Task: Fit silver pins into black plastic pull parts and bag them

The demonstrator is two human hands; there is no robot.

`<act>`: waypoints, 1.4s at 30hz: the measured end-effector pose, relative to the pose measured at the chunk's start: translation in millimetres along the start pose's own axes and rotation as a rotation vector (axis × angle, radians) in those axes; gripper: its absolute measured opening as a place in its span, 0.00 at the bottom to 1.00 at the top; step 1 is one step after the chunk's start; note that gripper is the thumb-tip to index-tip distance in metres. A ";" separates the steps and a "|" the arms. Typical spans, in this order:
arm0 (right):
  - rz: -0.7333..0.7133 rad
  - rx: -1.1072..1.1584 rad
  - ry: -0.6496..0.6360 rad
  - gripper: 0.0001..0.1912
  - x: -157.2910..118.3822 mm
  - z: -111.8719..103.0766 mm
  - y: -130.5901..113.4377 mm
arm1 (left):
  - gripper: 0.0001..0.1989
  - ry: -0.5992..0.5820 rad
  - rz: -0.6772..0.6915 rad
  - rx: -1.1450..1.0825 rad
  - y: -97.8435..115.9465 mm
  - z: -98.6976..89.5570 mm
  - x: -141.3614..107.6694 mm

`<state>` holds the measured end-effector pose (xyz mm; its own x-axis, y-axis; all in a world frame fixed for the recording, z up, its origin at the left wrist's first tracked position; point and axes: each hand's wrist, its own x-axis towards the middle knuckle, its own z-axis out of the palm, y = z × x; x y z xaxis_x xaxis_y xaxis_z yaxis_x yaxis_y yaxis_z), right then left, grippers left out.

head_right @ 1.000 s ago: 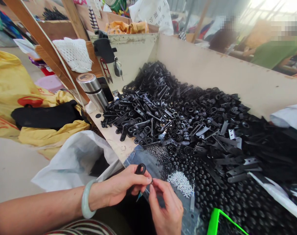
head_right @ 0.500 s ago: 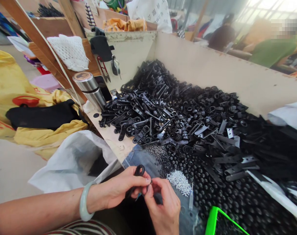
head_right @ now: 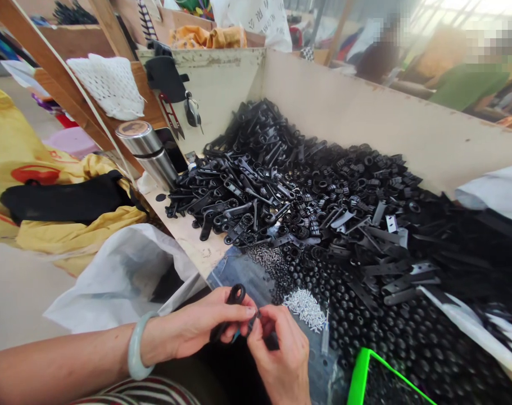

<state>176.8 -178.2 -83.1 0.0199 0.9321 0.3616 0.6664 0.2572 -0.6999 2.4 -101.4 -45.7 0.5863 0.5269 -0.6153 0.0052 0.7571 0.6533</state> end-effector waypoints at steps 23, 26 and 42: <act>-0.087 -0.056 -0.057 0.04 5.7 7.3 -15.8 | 0.15 -0.039 0.150 0.129 -16.1 -4.4 -7.2; -0.083 -0.072 -0.055 0.06 4.2 8.7 -14.3 | 0.15 0.010 0.171 0.148 -16.7 -4.3 -5.9; -0.120 -0.147 -0.070 0.09 -9.4 14.1 -9.2 | 0.16 0.060 0.186 0.165 -34.8 -9.3 5.2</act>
<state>160.0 -185.7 -88.7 -0.1141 0.9139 0.3895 0.7626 0.3319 -0.5553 -2.2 -121.4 -75.7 0.5403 0.6770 -0.4998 0.0367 0.5744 0.8177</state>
